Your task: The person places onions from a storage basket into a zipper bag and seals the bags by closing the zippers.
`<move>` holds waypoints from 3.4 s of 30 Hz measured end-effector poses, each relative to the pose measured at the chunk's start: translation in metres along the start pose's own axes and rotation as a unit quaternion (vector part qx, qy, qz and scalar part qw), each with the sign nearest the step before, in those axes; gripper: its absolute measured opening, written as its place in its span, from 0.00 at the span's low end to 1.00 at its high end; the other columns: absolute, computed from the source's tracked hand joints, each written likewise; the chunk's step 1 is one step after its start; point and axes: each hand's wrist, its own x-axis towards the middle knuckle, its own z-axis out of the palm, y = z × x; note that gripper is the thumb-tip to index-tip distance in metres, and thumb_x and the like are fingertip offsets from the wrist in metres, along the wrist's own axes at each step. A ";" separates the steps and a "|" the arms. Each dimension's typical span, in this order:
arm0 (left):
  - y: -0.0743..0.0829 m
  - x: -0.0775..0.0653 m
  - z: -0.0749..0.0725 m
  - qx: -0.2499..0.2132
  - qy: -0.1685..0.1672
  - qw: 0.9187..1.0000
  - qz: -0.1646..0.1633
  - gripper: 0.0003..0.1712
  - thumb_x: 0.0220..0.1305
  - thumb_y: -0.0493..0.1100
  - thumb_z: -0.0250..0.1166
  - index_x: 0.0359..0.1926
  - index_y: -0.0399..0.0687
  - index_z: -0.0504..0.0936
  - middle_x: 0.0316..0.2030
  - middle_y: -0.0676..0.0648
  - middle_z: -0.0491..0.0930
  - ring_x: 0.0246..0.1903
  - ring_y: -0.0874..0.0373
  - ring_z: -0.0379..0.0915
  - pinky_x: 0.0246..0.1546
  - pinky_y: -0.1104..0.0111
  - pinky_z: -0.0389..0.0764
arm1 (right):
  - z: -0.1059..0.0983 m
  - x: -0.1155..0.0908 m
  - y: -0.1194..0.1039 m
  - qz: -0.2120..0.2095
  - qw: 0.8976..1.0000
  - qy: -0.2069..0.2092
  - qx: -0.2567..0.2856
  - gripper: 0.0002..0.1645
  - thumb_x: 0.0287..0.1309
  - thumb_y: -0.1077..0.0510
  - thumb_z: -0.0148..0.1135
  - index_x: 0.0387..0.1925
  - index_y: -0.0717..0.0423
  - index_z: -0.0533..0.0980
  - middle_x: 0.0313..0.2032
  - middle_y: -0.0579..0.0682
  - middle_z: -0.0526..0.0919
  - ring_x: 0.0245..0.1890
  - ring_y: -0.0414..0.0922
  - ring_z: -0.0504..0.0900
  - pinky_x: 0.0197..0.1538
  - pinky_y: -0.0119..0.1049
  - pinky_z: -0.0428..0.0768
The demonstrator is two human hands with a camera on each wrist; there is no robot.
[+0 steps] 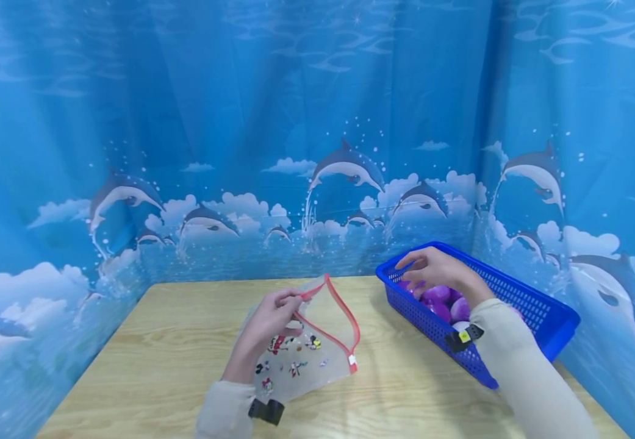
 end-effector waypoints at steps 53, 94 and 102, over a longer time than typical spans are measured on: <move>-0.001 0.004 -0.001 -0.021 0.003 1.000 -0.010 0.09 0.81 0.47 0.52 0.52 0.49 0.73 0.33 0.45 0.74 0.39 0.49 0.81 0.34 0.62 0.92 | -0.065 -0.020 0.107 0.175 0.978 -0.077 -0.087 0.29 0.60 0.63 0.67 0.61 0.71 0.73 0.52 0.71 0.80 0.50 0.67 0.82 0.47 0.55 0.91; 0.002 0.004 0.000 -0.014 0.004 1.000 -0.010 0.10 0.81 0.47 0.52 0.53 0.49 0.73 0.37 0.41 0.78 0.39 0.51 0.83 0.34 0.62 0.92 | -0.064 -0.020 0.120 0.146 0.985 -0.061 -0.063 0.24 0.55 0.60 0.73 0.52 0.65 0.77 0.48 0.59 0.79 0.45 0.52 0.79 0.45 0.52 0.90; 0.002 0.003 -0.001 -0.016 -0.001 1.000 -0.008 0.10 0.81 0.47 0.52 0.53 0.48 0.73 0.36 0.43 0.77 0.39 0.51 0.82 0.34 0.62 0.92 | -0.072 -0.023 0.116 0.094 0.993 -0.068 -0.035 0.28 0.57 0.58 0.75 0.56 0.65 0.76 0.56 0.63 0.78 0.45 0.47 0.81 0.46 0.48 0.90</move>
